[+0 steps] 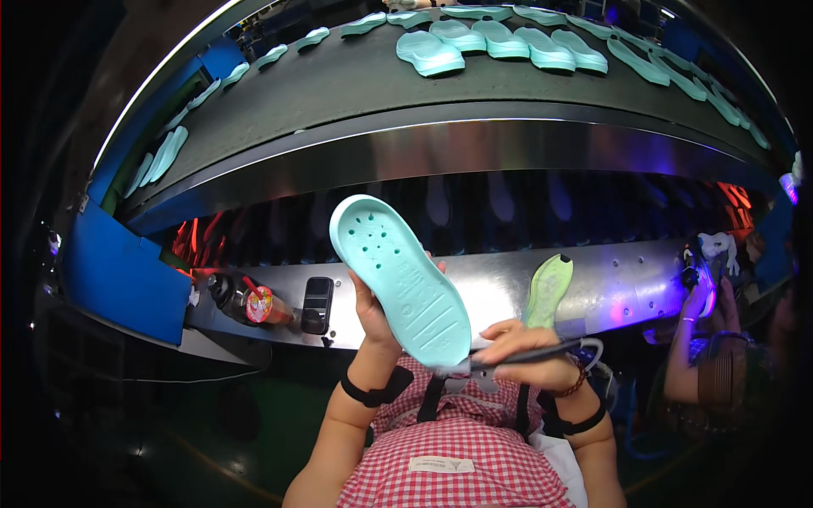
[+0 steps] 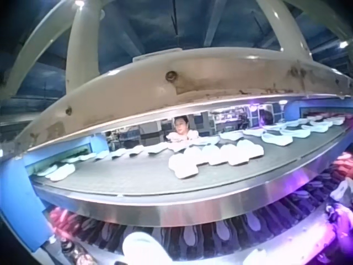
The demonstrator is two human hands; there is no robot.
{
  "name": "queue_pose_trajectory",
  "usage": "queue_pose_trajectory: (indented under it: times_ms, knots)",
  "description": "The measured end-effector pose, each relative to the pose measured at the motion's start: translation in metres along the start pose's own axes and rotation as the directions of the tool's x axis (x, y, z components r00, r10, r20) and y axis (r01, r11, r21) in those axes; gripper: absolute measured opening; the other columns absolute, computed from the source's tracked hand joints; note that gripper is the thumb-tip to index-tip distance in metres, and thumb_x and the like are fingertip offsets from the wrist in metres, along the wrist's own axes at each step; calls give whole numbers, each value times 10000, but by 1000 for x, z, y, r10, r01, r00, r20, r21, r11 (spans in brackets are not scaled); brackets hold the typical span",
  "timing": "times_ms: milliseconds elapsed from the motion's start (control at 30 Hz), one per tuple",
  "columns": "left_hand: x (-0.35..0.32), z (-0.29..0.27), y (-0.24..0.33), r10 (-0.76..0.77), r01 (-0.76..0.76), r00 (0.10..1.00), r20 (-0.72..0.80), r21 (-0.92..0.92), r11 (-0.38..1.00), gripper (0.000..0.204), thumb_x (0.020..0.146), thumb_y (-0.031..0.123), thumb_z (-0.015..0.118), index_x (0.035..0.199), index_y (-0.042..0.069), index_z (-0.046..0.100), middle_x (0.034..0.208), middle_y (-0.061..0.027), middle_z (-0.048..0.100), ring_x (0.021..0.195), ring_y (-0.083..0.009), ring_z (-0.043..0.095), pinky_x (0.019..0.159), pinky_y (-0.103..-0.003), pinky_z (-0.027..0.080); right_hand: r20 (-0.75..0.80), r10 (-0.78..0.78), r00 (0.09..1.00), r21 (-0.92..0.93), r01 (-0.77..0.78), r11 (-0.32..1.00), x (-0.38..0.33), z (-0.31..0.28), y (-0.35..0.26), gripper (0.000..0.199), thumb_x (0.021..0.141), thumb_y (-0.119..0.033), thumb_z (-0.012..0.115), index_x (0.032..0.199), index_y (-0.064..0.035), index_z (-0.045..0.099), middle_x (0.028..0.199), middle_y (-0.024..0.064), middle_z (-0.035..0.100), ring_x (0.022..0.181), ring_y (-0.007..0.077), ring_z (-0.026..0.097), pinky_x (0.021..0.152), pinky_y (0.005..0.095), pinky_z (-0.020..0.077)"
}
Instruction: Applying adhesive or primer to the interior of shoe soles using a brush at a conveyor station.
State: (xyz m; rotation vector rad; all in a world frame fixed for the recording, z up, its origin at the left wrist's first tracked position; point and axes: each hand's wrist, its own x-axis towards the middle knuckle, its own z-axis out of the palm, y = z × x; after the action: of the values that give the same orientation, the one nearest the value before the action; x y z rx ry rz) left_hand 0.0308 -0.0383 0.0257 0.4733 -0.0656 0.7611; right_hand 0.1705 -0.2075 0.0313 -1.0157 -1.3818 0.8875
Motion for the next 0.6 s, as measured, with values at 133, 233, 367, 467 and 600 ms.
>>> queue_pose_trajectory:
  times_ms: [133, 233, 367, 467, 600]
  knots:
    - [-20, 8, 8, -46, 49, 995, -90, 38, 998, 715, 840, 593, 282, 1274, 30, 354, 1191, -145, 480, 1059, -299, 500, 974, -473, 345, -147, 190, 971, 475, -99, 874, 11, 25, 11, 192, 755, 35, 599, 944, 2, 608, 993, 145, 607, 1021, 231, 542, 859, 342, 449]
    - [-41, 16, 1, -47, 48, 992, -115, 12, 999, 693, 854, 563, 262, 1310, 42, 299, 1240, -158, 438, 1093, -318, 478, 970, -480, 347, -205, 312, 928, 748, -57, 661, 19, 51, 15, 184, 797, 16, 565, 979, 4, 592, 1004, 142, 600, 969, 189, 569, 828, 276, 460]
    - [-41, -7, 7, -109, 104, 991, -75, -63, 993, 656, 870, 513, 258, 1336, 52, 248, 1285, -173, 395, 1123, -338, 456, 962, -488, 353, -207, 262, 943, 330, -185, 926, 18, 63, 0, 207, 775, 12, 594, 982, 4, 598, 937, 106, 626, 799, 111, 593, 705, 219, 474]
    - [-32, -11, 10, -136, 131, 988, -77, -68, 989, 676, 848, 543, 304, 1314, 54, 314, 1247, -182, 434, 1083, -360, 483, 940, -521, 360, -259, 180, 949, 83, -164, 983, 27, 52, 4, 209, 739, 22, 625, 948, 10, 623, 921, 115, 634, 838, 146, 604, 733, 238, 479]
    - [-24, -23, 12, -160, 159, 987, -14, -42, 986, 690, 837, 551, 330, 1305, 43, 328, 1229, -202, 446, 1050, -390, 499, 912, -520, 386, -22, -41, 999, -25, 41, 999, 34, 49, -4, 228, 720, 18, 641, 947, 0, 630, 942, 139, 631, 823, 199, 622, 751, 274, 487]
